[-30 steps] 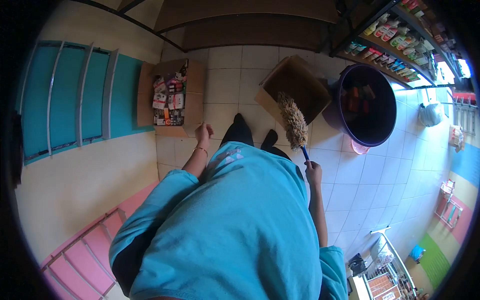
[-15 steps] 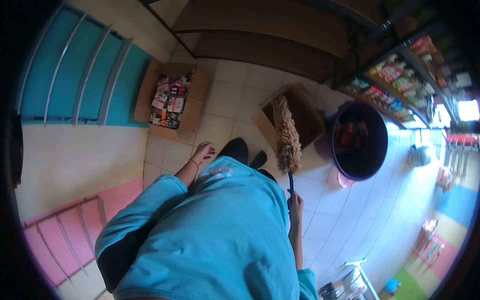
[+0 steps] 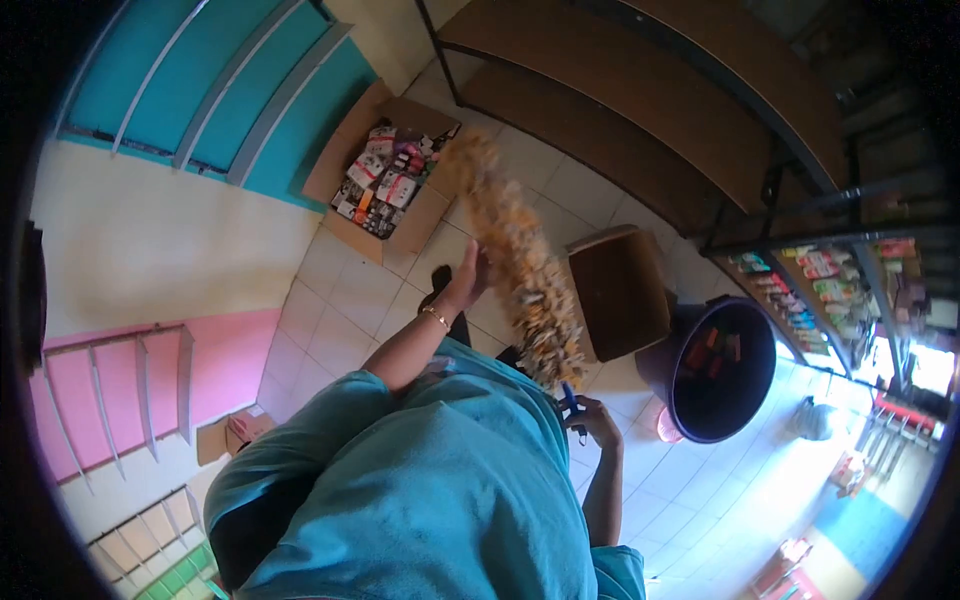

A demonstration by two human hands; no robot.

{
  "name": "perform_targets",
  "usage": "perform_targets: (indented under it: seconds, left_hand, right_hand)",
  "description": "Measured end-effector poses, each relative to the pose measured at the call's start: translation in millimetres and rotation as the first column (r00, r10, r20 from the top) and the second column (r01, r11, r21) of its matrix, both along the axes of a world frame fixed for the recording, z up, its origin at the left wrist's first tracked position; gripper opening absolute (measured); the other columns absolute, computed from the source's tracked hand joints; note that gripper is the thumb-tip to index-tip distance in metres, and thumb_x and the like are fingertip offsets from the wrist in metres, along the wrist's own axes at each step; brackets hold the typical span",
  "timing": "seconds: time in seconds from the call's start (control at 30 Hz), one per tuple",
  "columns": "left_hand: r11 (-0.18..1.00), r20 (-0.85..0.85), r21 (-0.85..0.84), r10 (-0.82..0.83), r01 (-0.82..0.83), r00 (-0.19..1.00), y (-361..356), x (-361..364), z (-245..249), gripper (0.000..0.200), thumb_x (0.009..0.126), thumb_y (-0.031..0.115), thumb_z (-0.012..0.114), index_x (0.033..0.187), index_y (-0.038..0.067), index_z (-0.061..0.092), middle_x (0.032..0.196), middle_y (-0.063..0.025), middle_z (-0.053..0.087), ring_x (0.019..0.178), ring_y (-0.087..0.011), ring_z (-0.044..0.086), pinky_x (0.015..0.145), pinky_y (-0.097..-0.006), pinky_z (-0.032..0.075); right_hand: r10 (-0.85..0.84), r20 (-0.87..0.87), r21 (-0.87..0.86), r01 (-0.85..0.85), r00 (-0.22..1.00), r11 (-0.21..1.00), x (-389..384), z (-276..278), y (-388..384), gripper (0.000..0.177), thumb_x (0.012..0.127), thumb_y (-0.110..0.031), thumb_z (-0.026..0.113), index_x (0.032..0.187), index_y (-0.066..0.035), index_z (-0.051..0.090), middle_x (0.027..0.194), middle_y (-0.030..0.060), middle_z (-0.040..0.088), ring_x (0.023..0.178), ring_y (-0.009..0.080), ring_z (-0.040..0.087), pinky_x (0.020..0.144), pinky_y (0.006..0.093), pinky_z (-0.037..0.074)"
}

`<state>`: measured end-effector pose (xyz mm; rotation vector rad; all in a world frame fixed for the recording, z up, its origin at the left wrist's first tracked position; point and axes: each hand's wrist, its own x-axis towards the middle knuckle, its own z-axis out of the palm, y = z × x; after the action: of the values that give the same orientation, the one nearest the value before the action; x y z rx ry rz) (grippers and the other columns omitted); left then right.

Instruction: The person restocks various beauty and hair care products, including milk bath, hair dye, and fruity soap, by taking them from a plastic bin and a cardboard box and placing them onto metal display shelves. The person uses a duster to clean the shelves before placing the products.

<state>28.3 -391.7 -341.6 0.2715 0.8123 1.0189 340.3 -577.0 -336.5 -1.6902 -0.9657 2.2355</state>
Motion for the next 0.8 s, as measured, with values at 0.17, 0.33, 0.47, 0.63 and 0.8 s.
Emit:
perform_targets:
  seconds: [0.17,0.33,0.47,0.63,0.8]
  left_hand:
    - [0.914,0.095,-0.081,0.404,-0.397,0.91,37,-60,1,0.048,0.081,0.04,0.05,0.114,0.006,0.042,0.094,-0.0079,0.052,0.086,-0.0197,0.054,0.071,-0.0339,0.047]
    - [0.903,-0.124,-0.244,0.334,-0.355,0.934,57,-112,2,0.05,0.084,0.04,0.043,0.122,0.009,0.035,0.119,-0.0064,0.043,0.104,-0.0187,0.046,0.084,-0.0364,0.041]
    - [0.956,-0.071,-0.148,0.246,-0.254,0.967,96,-169,-25,0.058,0.083,0.047,0.041,0.127,0.012,0.028,0.124,-0.0058,0.038,0.111,-0.0209,0.04,0.088,-0.0401,0.037]
    - [0.964,0.298,-0.231,0.199,-0.132,0.934,126,-274,-67,0.065,0.081,0.057,0.034,0.128,0.013,0.028,0.126,-0.0074,0.036,0.115,-0.0243,0.036,0.092,-0.0433,0.033]
    - [0.97,0.192,-0.116,0.233,-0.214,0.953,163,-351,-31,0.061,0.082,0.054,0.034,0.126,0.012,0.032,0.119,-0.0091,0.044,0.11,-0.0225,0.042,0.089,-0.0387,0.037]
  right_hand:
    - [0.262,0.128,-0.047,-0.258,0.957,0.965,-33,-2,52,0.031,0.063,-0.005,0.065,0.093,-0.007,0.059,0.068,0.0031,0.057,0.057,0.0101,0.054,0.048,0.0219,0.044]
    - [-0.003,-0.15,0.07,0.014,0.989,0.997,-142,18,141,0.041,0.07,-0.008,0.066,0.106,-0.001,0.049,0.083,0.0058,0.059,0.066,0.0127,0.057,0.056,0.0259,0.049]
    - [0.131,0.016,0.035,-0.132,0.991,0.991,-209,-4,192,0.047,0.07,-0.003,0.065,0.112,-0.005,0.046,0.1,0.0066,0.054,0.086,0.0167,0.054,0.074,0.0297,0.045]
    - [0.145,0.41,0.055,-0.183,0.901,0.982,-269,-1,223,0.033,0.075,-0.011,0.058,0.105,-0.001,0.049,0.097,0.0077,0.056,0.088,0.0169,0.052,0.074,0.0301,0.043]
    - [0.068,0.463,0.166,-0.162,0.884,0.973,-295,11,223,0.025,0.072,-0.018,0.062,0.088,0.001,0.057,0.083,0.0106,0.061,0.075,0.0167,0.056,0.065,0.0313,0.044]
